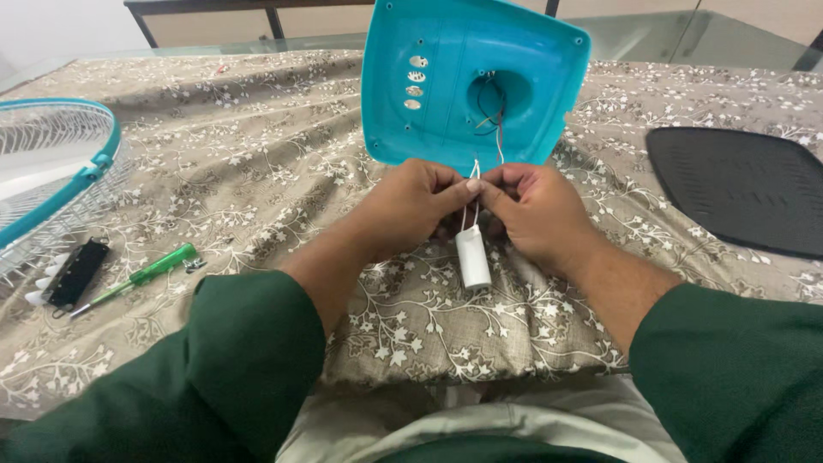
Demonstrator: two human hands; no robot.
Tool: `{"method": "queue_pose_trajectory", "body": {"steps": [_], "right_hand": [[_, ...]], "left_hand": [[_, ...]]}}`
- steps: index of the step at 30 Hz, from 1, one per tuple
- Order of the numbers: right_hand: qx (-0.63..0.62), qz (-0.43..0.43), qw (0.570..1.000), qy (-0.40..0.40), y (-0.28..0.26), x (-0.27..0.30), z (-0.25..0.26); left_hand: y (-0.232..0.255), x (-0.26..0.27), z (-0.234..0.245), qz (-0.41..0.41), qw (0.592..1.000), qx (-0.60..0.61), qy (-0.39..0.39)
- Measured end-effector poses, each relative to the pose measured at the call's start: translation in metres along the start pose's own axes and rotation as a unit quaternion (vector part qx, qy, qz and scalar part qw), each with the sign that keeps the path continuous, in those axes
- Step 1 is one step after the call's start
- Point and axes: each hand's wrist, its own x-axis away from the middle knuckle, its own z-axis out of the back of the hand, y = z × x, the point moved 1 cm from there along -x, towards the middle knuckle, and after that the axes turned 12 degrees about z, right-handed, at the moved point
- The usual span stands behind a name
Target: The person assembles an electric fan by attaching the motor housing to the fan neck, inserting and tightening a central shaft with a screwdriver, and handling internal wires. The fan blade and cage remain disassembled on the table.
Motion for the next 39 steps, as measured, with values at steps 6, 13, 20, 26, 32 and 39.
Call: {"method": "queue_pose_trajectory", "body": {"steps": [6, 13, 20, 26, 32, 39], "right_hand": [[0.062, 0.038, 0.997, 0.018, -0.001, 0.001, 0.000], [0.070, 0.024, 0.997, -0.007, -0.010, 0.004, -0.001], [0.101, 0.016, 0.995, -0.014, -0.016, 0.004, -0.006], [0.132, 0.005, 0.991, -0.021, -0.020, 0.006, -0.007], [0.133, 0.002, 0.991, -0.024, -0.018, 0.005, -0.008], [0.143, 0.012, 0.989, -0.035, -0.012, 0.004, -0.006]], "left_hand": [[-0.020, -0.008, -0.008, -0.005, 0.989, 0.132, 0.069], [-0.023, -0.013, -0.005, 0.023, 0.980, 0.174, 0.090], [-0.024, -0.013, -0.008, -0.006, 0.983, 0.156, 0.101], [-0.021, -0.010, -0.008, 0.012, 0.983, 0.159, 0.087], [-0.017, -0.007, -0.007, 0.005, 0.988, 0.127, 0.086], [-0.020, -0.008, -0.006, 0.016, 0.987, 0.140, 0.079]]}}
